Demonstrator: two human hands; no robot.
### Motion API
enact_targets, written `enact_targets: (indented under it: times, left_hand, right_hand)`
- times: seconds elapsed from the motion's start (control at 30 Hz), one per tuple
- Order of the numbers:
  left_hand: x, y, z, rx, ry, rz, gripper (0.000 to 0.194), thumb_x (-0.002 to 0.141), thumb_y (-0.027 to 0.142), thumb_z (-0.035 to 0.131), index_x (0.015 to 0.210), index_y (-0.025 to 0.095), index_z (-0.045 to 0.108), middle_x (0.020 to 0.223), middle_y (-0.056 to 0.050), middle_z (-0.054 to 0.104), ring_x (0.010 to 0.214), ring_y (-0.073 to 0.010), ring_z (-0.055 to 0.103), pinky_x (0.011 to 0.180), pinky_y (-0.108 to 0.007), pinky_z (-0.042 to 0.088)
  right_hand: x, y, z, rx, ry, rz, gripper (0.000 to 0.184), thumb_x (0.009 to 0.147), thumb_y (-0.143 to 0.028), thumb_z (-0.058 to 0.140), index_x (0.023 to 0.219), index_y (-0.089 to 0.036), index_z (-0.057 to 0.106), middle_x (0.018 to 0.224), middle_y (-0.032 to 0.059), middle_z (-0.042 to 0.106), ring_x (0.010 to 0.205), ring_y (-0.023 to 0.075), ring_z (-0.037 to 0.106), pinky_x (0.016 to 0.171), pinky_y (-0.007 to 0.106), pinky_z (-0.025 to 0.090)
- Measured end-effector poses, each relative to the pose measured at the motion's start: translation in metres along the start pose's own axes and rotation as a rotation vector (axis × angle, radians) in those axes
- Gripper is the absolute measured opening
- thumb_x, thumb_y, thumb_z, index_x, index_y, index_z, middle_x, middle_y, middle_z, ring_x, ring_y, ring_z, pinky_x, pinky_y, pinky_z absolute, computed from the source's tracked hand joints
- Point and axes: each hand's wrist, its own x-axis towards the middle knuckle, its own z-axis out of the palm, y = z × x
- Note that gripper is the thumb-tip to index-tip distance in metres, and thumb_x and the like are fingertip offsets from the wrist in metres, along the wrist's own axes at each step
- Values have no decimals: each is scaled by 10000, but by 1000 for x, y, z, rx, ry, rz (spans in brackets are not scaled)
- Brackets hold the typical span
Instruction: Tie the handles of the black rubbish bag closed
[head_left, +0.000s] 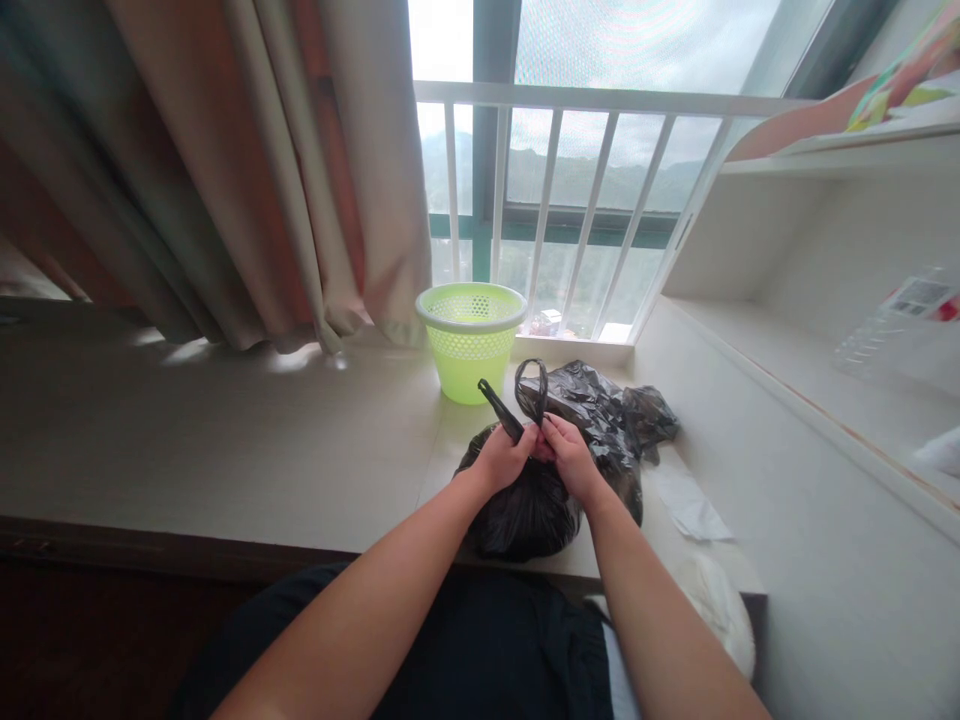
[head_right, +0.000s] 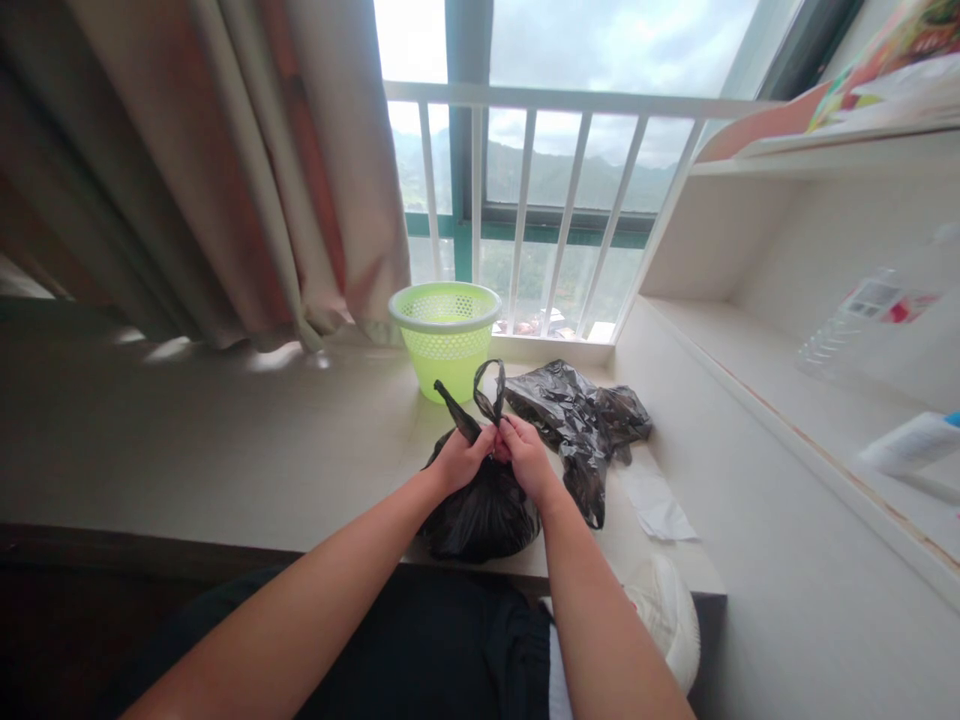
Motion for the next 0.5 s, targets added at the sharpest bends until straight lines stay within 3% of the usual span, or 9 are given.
enact_targets:
  times: [0.37, 0.5]
  left_hand:
    - [-1, 4, -1, 45, 7, -3, 456, 990, 480, 459, 638, 207, 558, 728, -66, 711, 810, -214, 692, 790, -318, 589]
    - [-1, 6, 0, 7, -15, -28, 453, 992, 480, 460, 649, 205, 572, 702, -60, 709, 756, -207, 696, 761, -312, 598]
  right_hand:
    - [0, 0, -1, -9, 0, -2, 472, 872, -617, 719, 690, -232, 515, 598, -51, 365, 538, 114, 298, 494, 281, 253]
    - [0, 1, -1, -9, 1, 3, 466, 871, -614, 720, 697, -235, 511, 604, -52, 362, 538, 115, 300, 495, 283, 261]
